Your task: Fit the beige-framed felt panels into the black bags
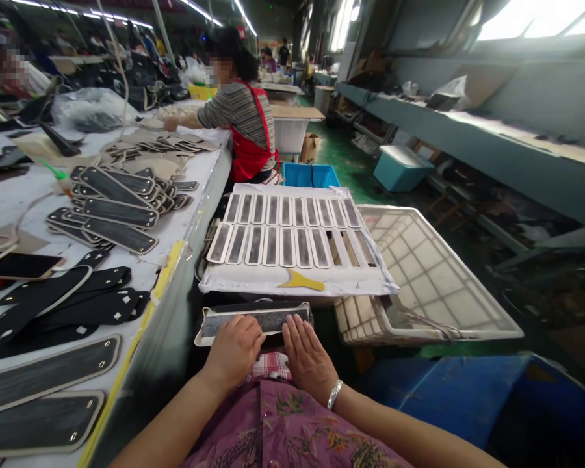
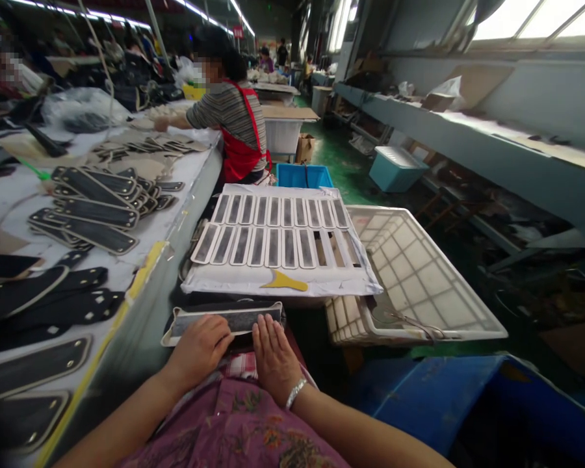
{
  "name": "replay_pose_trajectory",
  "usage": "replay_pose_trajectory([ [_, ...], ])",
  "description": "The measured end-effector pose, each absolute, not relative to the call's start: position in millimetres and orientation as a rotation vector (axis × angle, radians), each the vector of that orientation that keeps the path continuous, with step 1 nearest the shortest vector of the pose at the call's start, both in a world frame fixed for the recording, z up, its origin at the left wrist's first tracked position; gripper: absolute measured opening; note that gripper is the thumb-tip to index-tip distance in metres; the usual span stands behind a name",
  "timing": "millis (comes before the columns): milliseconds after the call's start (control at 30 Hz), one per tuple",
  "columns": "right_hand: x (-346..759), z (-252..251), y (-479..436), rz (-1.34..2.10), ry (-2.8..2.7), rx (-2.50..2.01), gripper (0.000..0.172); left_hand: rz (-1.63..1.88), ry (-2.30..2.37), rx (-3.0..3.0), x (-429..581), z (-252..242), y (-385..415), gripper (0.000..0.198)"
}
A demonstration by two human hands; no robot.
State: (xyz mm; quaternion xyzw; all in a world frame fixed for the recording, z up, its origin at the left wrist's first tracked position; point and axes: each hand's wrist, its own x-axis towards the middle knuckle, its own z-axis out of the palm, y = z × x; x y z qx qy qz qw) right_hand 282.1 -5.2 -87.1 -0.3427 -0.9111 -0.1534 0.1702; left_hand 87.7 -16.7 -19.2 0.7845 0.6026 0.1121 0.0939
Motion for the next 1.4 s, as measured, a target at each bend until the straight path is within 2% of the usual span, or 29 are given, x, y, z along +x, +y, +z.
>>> replay_pose_trajectory([
  [500, 237, -82, 3, -0.363, -2.551, -0.878, 0.044, 0.338, 2.024, 2.163, 92, -22, -11, 0.005],
  [600, 231, -81, 5, -0.325, -2.552, -0.883, 0.046, 0.385, 1.893, 2.182, 74, -21, -18, 0.012],
  [767, 225, -82, 7, -0.254, -2.580, -0.917, 0.051, 0.398, 1.735, 2.267, 52, -22, -25, 0.010],
  [900, 219, -82, 10, -0.270, -2.577, -0.922, 0.050, 0.369, 1.816, 2.255, 55, -21, -19, 0.017],
  [1167, 208, -81, 14, -0.206, -2.653, -0.892, 0.047, 0.338, 2.011, 2.170, 67, -21, -14, 0.009],
  [1300, 200, -78, 13, -0.168, -2.664, -0.903, 0.051, 0.338, 2.048, 2.177, 46, -16, -18, 0.010],
  [1400, 191, -75, 13, -0.106, -2.680, -0.876, 0.068, 0.376, 2.021, 2.195, 22, -13, -23, 0.006],
])
